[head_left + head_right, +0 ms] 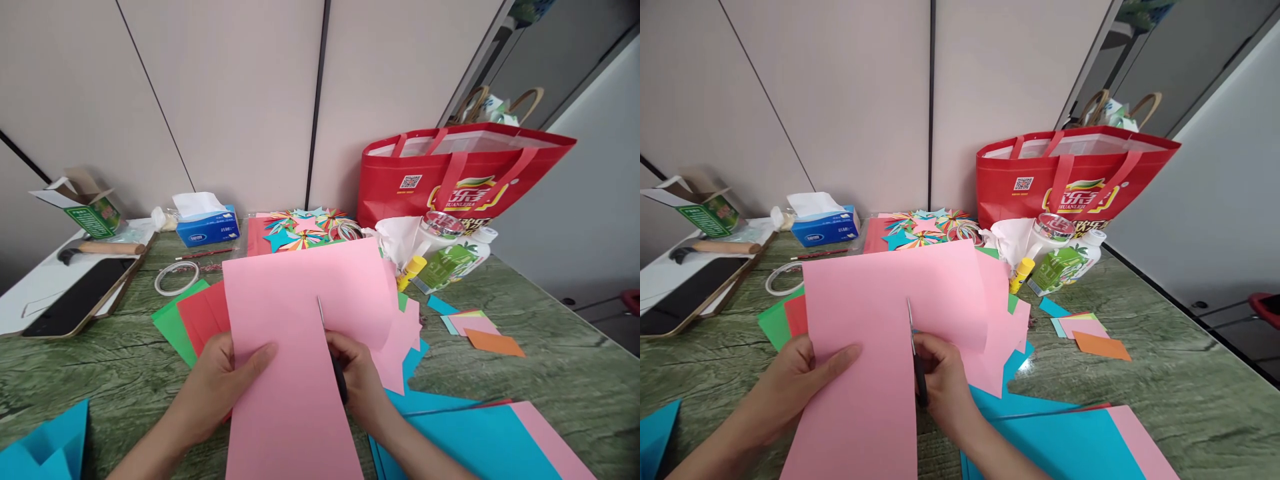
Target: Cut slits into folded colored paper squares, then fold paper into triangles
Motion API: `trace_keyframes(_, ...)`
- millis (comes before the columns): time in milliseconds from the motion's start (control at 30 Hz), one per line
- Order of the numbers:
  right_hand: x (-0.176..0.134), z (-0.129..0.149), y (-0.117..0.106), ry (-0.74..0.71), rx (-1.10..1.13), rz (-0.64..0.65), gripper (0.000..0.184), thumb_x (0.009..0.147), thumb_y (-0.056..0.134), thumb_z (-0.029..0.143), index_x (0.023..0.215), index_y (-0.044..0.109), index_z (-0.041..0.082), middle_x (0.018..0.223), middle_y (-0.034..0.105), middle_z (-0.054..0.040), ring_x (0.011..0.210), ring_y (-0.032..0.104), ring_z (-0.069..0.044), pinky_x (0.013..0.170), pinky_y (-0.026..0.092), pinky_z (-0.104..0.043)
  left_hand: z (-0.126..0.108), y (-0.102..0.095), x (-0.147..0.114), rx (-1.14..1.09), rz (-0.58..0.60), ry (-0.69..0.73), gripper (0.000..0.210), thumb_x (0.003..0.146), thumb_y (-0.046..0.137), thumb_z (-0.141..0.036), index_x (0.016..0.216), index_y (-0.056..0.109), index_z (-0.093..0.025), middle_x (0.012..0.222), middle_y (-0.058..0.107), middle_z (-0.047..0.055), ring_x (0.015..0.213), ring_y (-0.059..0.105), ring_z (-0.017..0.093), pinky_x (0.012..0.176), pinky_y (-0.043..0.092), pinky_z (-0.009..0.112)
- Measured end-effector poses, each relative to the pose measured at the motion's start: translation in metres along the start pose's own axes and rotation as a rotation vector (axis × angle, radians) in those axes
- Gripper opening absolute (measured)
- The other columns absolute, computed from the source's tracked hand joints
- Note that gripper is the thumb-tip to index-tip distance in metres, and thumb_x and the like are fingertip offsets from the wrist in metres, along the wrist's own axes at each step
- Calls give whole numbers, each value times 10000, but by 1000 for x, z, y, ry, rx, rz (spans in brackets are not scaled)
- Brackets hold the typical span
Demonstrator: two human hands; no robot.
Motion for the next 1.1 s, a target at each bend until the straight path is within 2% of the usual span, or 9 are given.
trace_keyframes(167, 1, -1, 0, 10, 14, -11, 216, 566, 758, 218, 779, 723, 209, 692, 717, 6, 611, 628, -165, 568, 496, -240, 0, 0, 1, -13, -21, -2, 252, 674, 676, -394, 699, 675, -143, 609, 691, 26, 490, 581, 125, 412, 447, 185)
trace_keyframes(300, 2, 1, 1, 0, 16, -14, 227, 556, 765, 208, 780, 726, 209, 691, 719, 6, 595, 627, -162, 561, 500, -241, 1, 2, 2, -14, 16, -4, 247, 680, 674, -387, 706, 675, -142, 627, 699, 32, 505, 597, 135, 432, 466, 199)
trace_keyframes(500, 4, 2, 1, -25, 50, 11, 269, 569, 765, 183, 831, 724, 230, 735, 723, 10, 646, 637, -160, 594, 504, -233, 0, 1, 1, -8, 3, -3, 245, 672, 679, -387, 689, 675, -142, 593, 688, 29, 490, 590, 133, 410, 448, 188)
trace_keyframes(700, 4, 1, -1, -17, 26, 8, 246, 577, 762, 187, 819, 733, 227, 697, 716, 19, 635, 627, -149, 564, 485, -211, 0, 2, 1, 6, 30, 2, 252, 683, 666, -397, 709, 676, -146, 643, 702, 44, 517, 603, 149, 435, 466, 212)
trace_keyframes(833, 2, 1, 1, 5, 59, 13, 267, 576, 761, 196, 840, 731, 225, 710, 718, 12, 633, 629, -161, 574, 497, -233, 4, 2, 4, 34, 65, 11, 260, 727, 624, -409, 744, 678, -155, 680, 703, 44, 540, 599, 144, 456, 465, 212)
trace_keyframes(1100, 4, 1, 2, 24, 129, 18, 275, 571, 759, 166, 830, 733, 255, 713, 718, 25, 619, 626, -149, 560, 490, -219, 13, -2, 6, 58, 46, 2, 296, 728, 613, -435, 744, 657, -143, 704, 691, 51, 575, 589, 151, 471, 453, 216)
Point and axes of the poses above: each hand's wrist, its own x-axis towards the middle knuckle, its own y-axis out of the palm, z = x × y, the point moved 9 cm from there along x, towards the middle knuckle
